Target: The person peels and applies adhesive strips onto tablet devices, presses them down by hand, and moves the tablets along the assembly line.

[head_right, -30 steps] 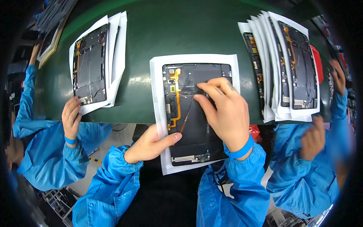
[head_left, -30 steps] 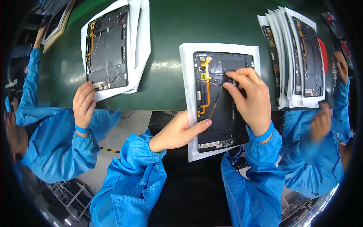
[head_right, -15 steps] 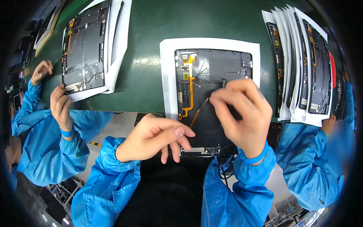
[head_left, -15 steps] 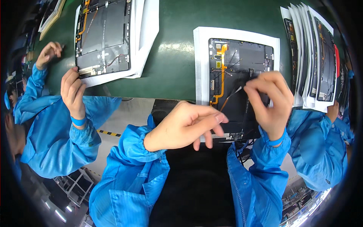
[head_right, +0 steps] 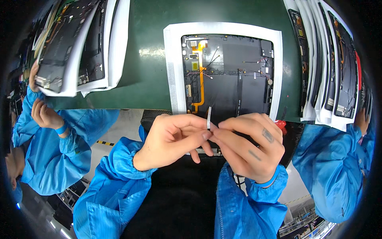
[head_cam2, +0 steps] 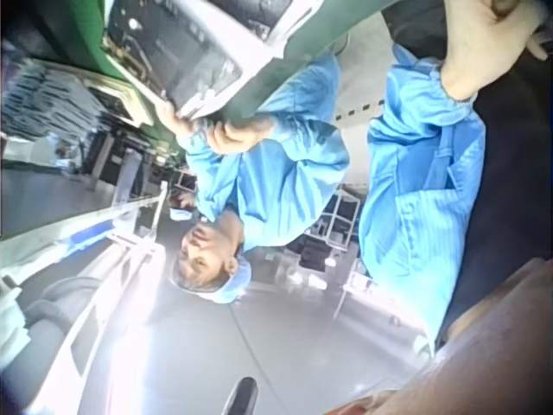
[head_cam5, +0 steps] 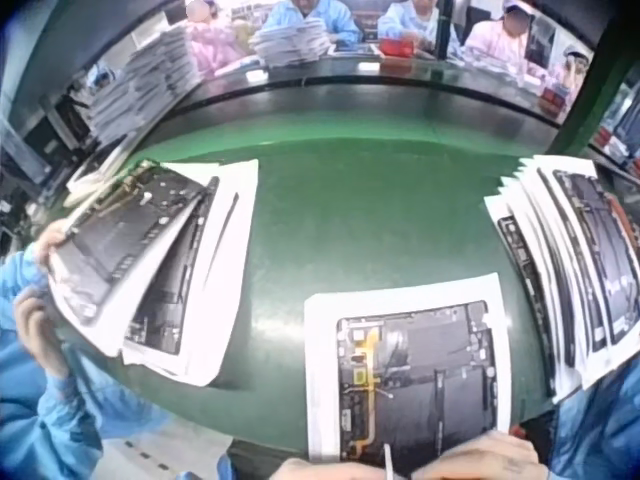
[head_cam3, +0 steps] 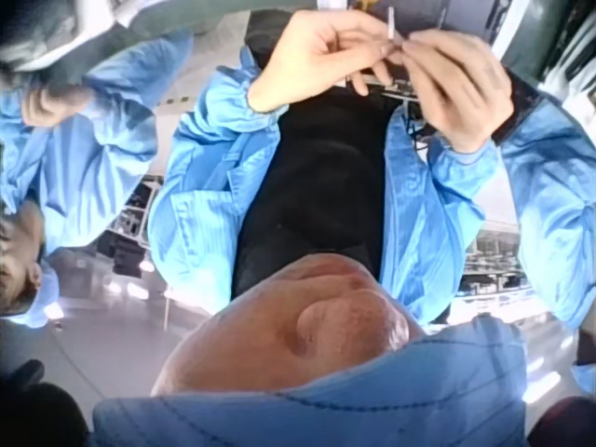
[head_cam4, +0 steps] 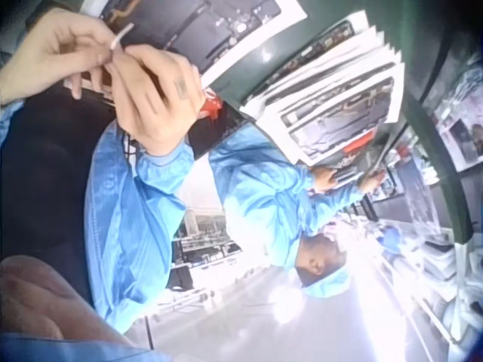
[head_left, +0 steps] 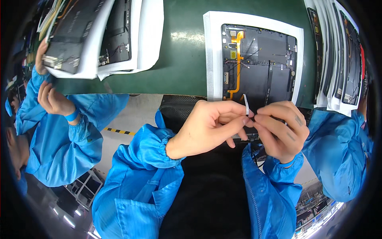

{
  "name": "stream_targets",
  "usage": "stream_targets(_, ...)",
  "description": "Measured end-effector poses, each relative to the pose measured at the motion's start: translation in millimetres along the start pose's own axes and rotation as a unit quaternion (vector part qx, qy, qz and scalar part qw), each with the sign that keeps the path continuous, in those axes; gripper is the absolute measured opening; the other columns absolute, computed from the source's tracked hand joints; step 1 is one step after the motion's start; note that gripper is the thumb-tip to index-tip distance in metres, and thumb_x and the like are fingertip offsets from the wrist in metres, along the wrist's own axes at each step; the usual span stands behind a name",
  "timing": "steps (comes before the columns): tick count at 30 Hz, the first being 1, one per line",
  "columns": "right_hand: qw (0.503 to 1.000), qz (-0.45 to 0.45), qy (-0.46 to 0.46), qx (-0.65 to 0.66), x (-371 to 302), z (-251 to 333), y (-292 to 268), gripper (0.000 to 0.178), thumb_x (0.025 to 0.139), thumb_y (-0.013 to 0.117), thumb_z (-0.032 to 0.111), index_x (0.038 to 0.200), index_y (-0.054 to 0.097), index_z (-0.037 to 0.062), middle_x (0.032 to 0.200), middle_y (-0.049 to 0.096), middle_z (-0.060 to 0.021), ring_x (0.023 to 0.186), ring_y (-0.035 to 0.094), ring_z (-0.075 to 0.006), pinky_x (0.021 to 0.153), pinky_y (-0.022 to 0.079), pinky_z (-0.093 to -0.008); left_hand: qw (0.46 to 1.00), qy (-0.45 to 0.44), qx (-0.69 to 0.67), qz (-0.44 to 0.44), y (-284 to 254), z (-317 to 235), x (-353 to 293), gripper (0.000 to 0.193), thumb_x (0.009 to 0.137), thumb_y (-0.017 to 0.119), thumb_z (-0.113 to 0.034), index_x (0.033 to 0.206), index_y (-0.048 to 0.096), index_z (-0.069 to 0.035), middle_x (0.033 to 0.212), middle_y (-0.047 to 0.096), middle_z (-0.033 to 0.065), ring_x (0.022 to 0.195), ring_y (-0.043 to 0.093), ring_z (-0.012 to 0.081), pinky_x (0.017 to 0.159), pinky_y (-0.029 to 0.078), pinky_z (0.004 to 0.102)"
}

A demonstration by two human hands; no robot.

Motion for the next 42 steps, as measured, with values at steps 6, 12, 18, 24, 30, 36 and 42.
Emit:
stream_targets(6, 0.993, 0.066, -0.058, -0.078, 4.2, 1.1, 6.3, 0.035, 0.063, 0.086, 0.010, 0.096, 0.078, 0.0026, 0.099, 0.075, -0.0095, 0.077, 0.071, -0.0230, 0.058, 0.051, -0.0312, 0.998, 0.033, 0.052, 0.008, -2.0, -1.6, -3.0, 0.025, 0.102, 0.060, 0.002, 0.125, 0.067, 0.010, 0.106, 0.076, 0.0194, 0.082, 0.075, 0.0185, 0.061, 0.064, 0.0283)
stream_targets(12, 0.984, 0.068, -0.125, -0.112, 6.0, 3.7, 7.5, 0.034, 0.064, 0.085, 0.014, 0.093, 0.075, -0.0015, 0.098, 0.075, -0.0123, 0.078, 0.071, -0.0237, 0.054, 0.049, -0.0292, 1.000, 0.009, 0.018, 0.012, -6.6, -1.3, -4.0, 0.024, 0.101, 0.058, 0.005, 0.121, 0.070, 0.010, 0.099, 0.076, 0.0175, 0.069, 0.072, 0.0151, 0.060, 0.062, 0.0264)
stream_targets(18, 0.984, 0.089, -0.123, -0.093, 8.6, -3.0, 10.5, 0.033, 0.065, 0.085, 0.012, 0.093, 0.075, -0.0026, 0.098, 0.075, -0.0139, 0.077, 0.072, -0.0252, 0.054, 0.053, -0.0309, 0.999, 0.003, 0.053, 0.009, -4.9, -3.4, -3.9, 0.024, 0.101, 0.059, 0.004, 0.122, 0.071, 0.008, 0.092, 0.074, 0.0138, 0.060, 0.069, 0.0123, 0.054, 0.056, 0.0245)
stream_targets(24, 0.986, 0.064, -0.130, -0.077, 8.4, -3.0, 8.6, 0.031, 0.062, 0.084, 0.003, 0.091, 0.074, -0.0033, 0.097, 0.075, -0.0142, 0.077, 0.072, -0.0261, 0.059, 0.059, -0.0324, 1.000, 0.010, 0.012, 0.023, -10.7, -3.1, -5.6, 0.027, 0.103, 0.056, 0.001, 0.127, 0.068, 0.007, 0.087, 0.069, 0.0063, 0.058, 0.064, 0.0104, 0.050, 0.053, 0.0246)
stream_targets(30, 0.991, 0.017, -0.109, -0.072, 7.5, -4.8, 15.3, 0.029, 0.060, 0.080, -0.003, 0.088, 0.073, -0.0035, 0.095, 0.075, -0.0137, 0.076, 0.072, -0.0254, 0.060, 0.060, -0.0325, 0.999, 0.030, 0.016, 0.015, -7.2, 0.5, -2.6, 0.026, 0.103, 0.058, 0.002, 0.126, 0.070, 0.006, 0.081, 0.066, 0.0091, 0.055, 0.065, 0.0124, 0.046, 0.049, 0.0241)
stream_targets(36, 0.990, -0.004, -0.099, -0.096, 9.7, -2.7, 17.4, 0.024, 0.062, 0.077, -0.006, 0.085, 0.072, -0.0013, 0.089, 0.075, -0.0115, 0.070, 0.072, -0.0251, 0.059, 0.060, -0.0311, 0.998, 0.031, 0.050, 0.015, -4.6, -0.6, -1.3, 0.026, 0.102, 0.059, 0.001, 0.125, 0.070, 0.007, 0.083, 0.067, 0.0096, 0.056, 0.064, 0.0110, 0.048, 0.049, 0.0235)
stream_targets(42, 0.999, 0.002, -0.023, -0.047, 12.9, -6.2, 12.9, 0.018, 0.067, 0.073, -0.006, 0.083, 0.071, 0.0019, 0.087, 0.075, -0.0105, 0.071, 0.073, -0.0236, 0.062, 0.058, -0.0286, 0.990, 0.070, 0.124, 0.010, -3.5, 0.8, -2.3, 0.026, 0.102, 0.059, 0.001, 0.125, 0.070, 0.007, 0.080, 0.068, 0.0086, 0.057, 0.064, 0.0099, 0.049, 0.049, 0.0229)
Point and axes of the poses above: each hand's wrist, its own x-axis towards the middle knuckle, its own y-axis out of the palm, z = x × y, the point moved 3 cm from there along x, towards the middle knuckle
